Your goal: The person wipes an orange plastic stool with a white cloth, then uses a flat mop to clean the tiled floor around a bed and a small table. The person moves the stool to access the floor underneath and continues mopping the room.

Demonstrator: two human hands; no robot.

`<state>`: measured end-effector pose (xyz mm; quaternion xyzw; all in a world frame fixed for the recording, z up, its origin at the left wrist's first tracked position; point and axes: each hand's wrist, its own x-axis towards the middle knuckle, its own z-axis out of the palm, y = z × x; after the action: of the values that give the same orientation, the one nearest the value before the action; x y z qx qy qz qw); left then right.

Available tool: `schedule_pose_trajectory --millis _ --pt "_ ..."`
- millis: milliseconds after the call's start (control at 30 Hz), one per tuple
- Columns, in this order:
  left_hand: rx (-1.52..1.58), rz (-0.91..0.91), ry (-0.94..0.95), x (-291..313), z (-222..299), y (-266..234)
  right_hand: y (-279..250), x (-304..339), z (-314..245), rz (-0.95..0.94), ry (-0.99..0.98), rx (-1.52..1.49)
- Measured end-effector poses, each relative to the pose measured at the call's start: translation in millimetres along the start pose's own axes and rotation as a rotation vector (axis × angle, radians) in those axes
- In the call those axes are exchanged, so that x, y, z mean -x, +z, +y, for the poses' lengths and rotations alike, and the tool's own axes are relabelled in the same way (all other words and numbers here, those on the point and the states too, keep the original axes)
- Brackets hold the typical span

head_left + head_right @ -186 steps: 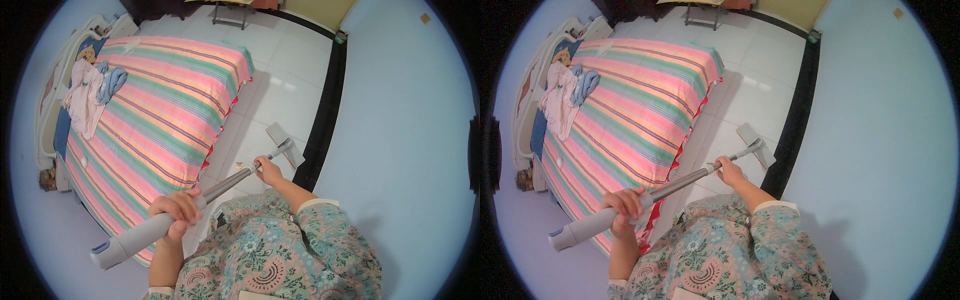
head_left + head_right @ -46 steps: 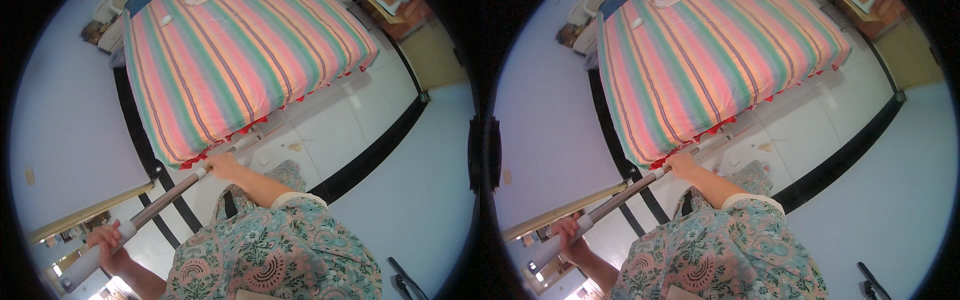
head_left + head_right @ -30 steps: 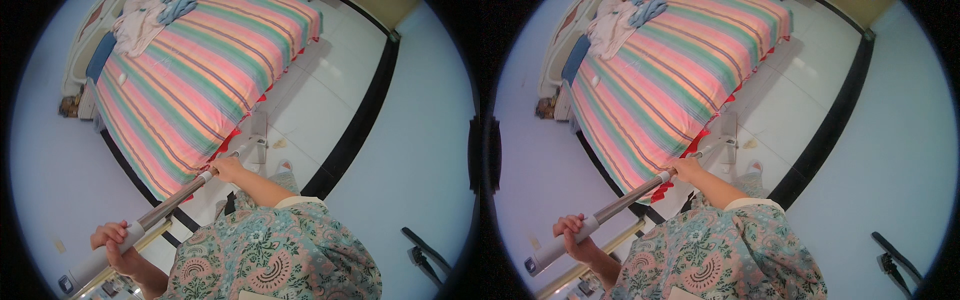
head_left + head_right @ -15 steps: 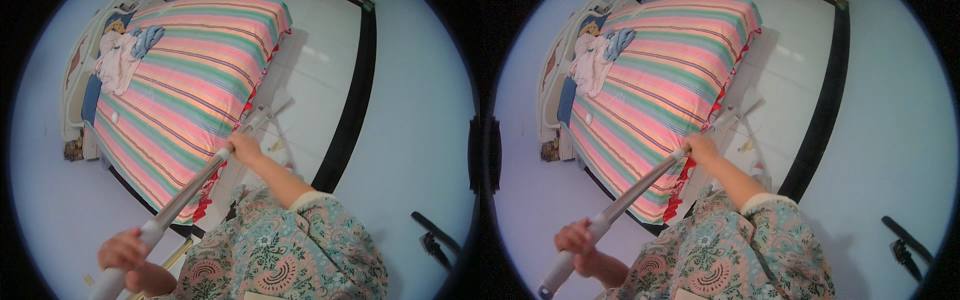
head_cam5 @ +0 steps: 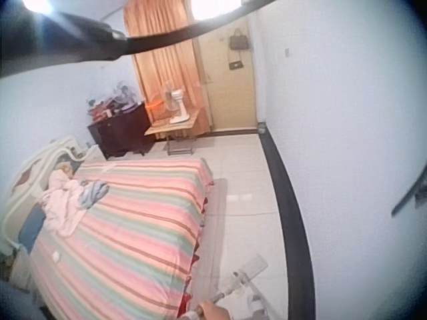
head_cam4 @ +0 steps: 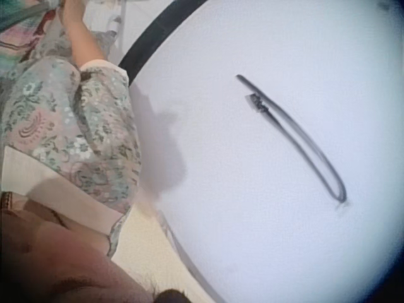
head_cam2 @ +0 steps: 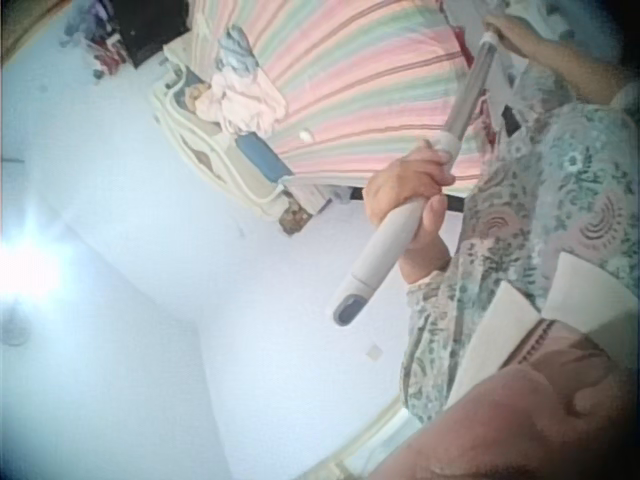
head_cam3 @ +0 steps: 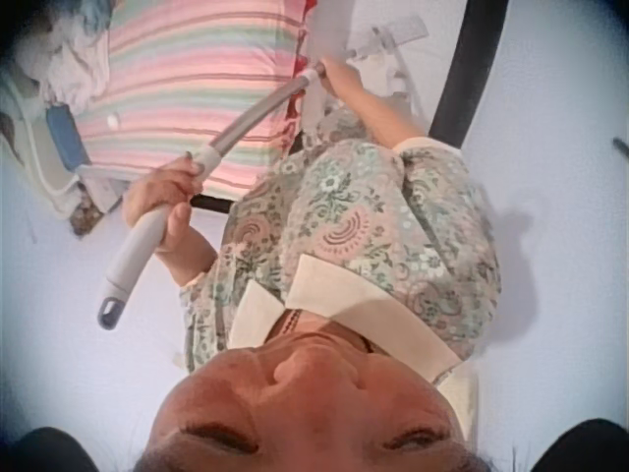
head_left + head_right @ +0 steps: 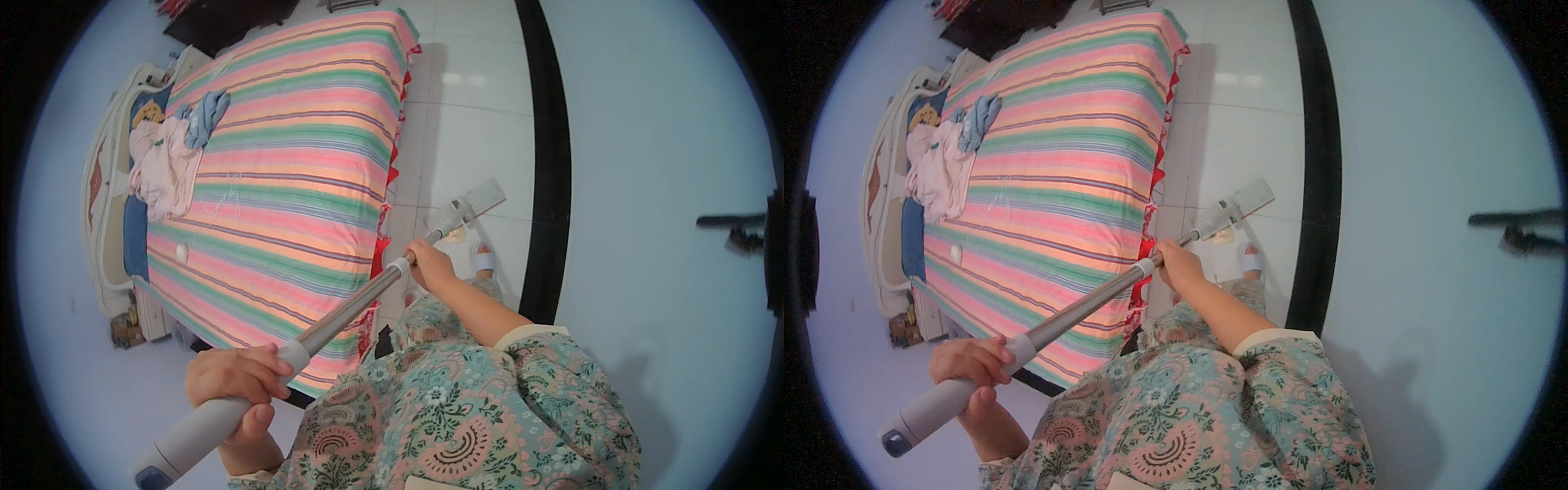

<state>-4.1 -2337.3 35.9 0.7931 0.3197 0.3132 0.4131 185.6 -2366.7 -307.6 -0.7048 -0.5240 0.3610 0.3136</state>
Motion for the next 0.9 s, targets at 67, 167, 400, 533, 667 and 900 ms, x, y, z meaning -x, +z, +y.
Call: schedule_pose_trajectory --millis 67,167,400,533,667,900 --pt "0.04 -0.072 0.046 15 -2 -12 12 19 1 0.0 -0.015 0.012" --pt "0.108 -0.092 0.124 34 -10 -21 11 32 -4 0.059 -0.039 0.058" --pt "0.547 -0.077 0.291 12 5 -14 -32 28 -23 0.441 -0.035 -0.061" --pt "0.621 -0.099 0.284 -39 27 53 -78 6 18 0.726 0.081 -0.182" --pt "0.619 -0.18 0.326 -92 43 119 -128 -24 68 1.031 0.212 -0.224" --pt "0.457 -0.412 0.402 -152 69 202 -199 -38 145 1.223 0.268 -0.309"
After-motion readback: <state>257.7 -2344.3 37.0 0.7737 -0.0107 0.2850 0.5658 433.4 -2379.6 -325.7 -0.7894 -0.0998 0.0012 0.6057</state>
